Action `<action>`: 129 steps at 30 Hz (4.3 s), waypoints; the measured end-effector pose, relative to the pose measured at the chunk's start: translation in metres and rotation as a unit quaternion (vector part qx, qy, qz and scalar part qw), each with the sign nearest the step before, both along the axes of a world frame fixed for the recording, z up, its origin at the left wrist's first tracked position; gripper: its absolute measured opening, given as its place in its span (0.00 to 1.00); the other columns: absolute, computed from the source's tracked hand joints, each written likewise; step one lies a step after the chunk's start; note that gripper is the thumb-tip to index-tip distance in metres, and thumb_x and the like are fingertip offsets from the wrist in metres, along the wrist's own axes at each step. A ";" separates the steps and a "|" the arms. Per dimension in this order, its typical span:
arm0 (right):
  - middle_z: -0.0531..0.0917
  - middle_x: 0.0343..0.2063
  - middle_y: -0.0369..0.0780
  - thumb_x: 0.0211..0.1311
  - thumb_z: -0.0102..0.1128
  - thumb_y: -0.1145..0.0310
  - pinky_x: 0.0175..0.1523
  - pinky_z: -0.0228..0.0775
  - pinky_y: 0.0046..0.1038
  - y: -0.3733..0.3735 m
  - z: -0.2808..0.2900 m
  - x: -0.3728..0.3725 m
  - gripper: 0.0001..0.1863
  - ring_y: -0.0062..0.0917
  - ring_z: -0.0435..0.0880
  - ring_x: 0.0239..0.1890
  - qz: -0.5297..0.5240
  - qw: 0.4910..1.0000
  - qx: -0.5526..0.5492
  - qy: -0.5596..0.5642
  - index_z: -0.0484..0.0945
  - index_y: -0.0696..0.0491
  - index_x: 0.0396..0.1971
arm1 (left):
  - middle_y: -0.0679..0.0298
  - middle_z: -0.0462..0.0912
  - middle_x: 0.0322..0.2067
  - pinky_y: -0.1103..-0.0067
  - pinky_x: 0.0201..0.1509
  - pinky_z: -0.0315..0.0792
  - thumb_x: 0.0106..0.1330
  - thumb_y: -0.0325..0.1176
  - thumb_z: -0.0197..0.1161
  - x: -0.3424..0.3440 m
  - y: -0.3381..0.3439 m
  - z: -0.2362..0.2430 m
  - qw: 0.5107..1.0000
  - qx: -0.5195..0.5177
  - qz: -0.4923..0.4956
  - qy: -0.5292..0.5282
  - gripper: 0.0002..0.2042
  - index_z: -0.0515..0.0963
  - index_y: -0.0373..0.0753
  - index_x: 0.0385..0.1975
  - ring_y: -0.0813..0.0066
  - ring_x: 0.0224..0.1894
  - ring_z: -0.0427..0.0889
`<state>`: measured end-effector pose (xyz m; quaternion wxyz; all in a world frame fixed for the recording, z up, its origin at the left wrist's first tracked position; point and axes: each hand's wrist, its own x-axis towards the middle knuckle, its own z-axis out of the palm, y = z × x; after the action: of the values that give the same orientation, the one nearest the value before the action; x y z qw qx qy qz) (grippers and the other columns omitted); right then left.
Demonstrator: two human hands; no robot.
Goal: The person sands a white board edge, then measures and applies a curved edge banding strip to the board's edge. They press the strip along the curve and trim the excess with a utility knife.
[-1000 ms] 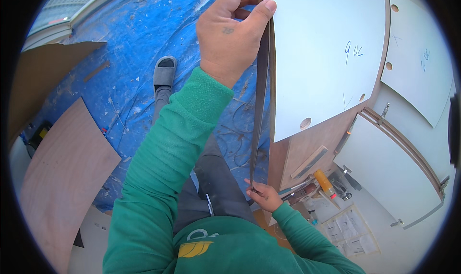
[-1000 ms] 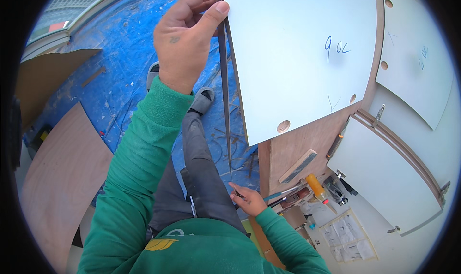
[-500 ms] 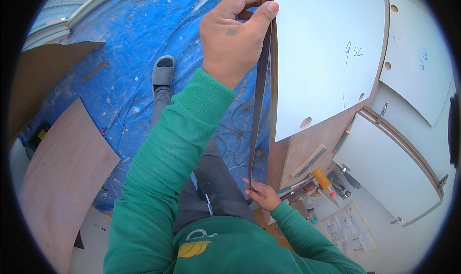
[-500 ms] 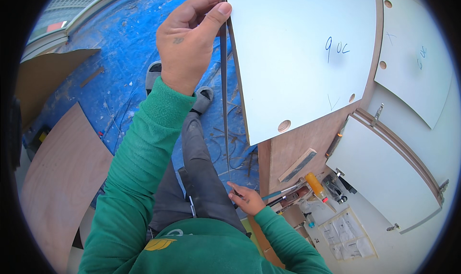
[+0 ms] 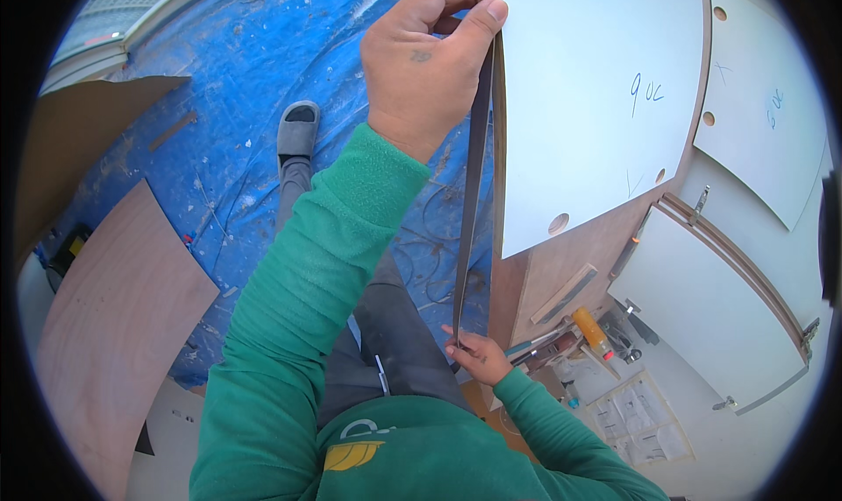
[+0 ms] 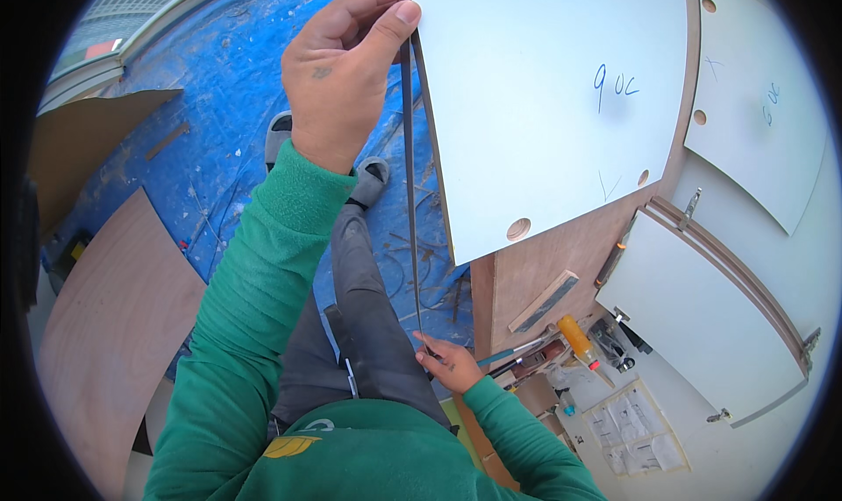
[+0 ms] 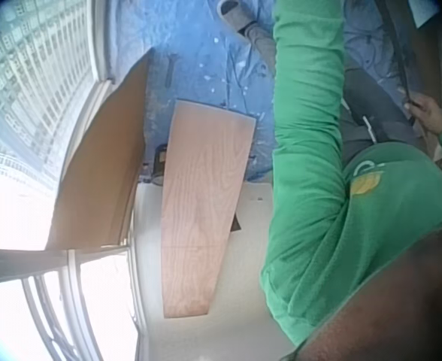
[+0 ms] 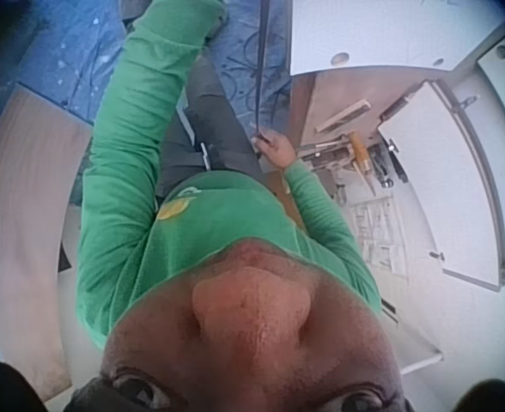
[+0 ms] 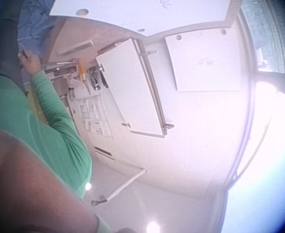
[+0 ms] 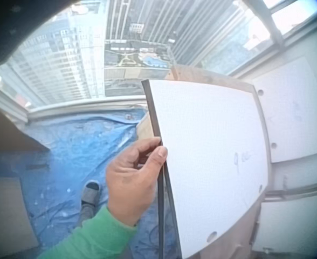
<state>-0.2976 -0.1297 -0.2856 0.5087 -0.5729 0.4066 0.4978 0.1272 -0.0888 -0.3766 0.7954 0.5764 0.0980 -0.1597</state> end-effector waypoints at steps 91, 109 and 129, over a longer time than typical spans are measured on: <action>0.86 0.43 0.35 0.75 0.62 0.62 0.53 0.75 0.24 0.007 -0.018 -0.006 0.27 0.17 0.81 0.43 -0.021 0.999 0.020 -0.043 0.74 0.53 0.69 | 0.60 0.85 0.43 0.85 0.33 0.78 0.72 0.32 0.69 -0.080 0.011 -0.010 0.967 0.155 -0.069 -0.189 0.23 0.77 0.39 0.65 0.83 0.34 0.82; 0.87 0.47 0.42 0.74 0.63 0.62 0.57 0.73 0.26 0.009 -0.015 -0.005 0.26 0.22 0.82 0.49 -0.072 0.997 0.011 -0.012 0.76 0.56 0.67 | 0.60 0.85 0.42 0.82 0.37 0.78 0.69 0.31 0.72 -0.112 0.013 0.004 0.996 0.050 -0.072 -0.012 0.14 0.79 0.33 0.50 0.78 0.41 0.83; 0.87 0.50 0.40 0.74 0.62 0.62 0.57 0.74 0.25 0.006 -0.018 -0.009 0.26 0.19 0.81 0.49 -0.088 0.996 0.022 0.016 0.74 0.51 0.69 | 0.58 0.88 0.44 0.78 0.46 0.84 0.68 0.34 0.73 -0.144 0.021 0.011 0.993 -0.016 -0.063 0.098 0.15 0.82 0.32 0.48 0.73 0.46 0.87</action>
<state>-0.3068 -0.1236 -0.3032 0.5566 -0.5155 0.4524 0.4688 -0.0164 -0.0677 -0.3657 0.7796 0.5499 0.1364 -0.2670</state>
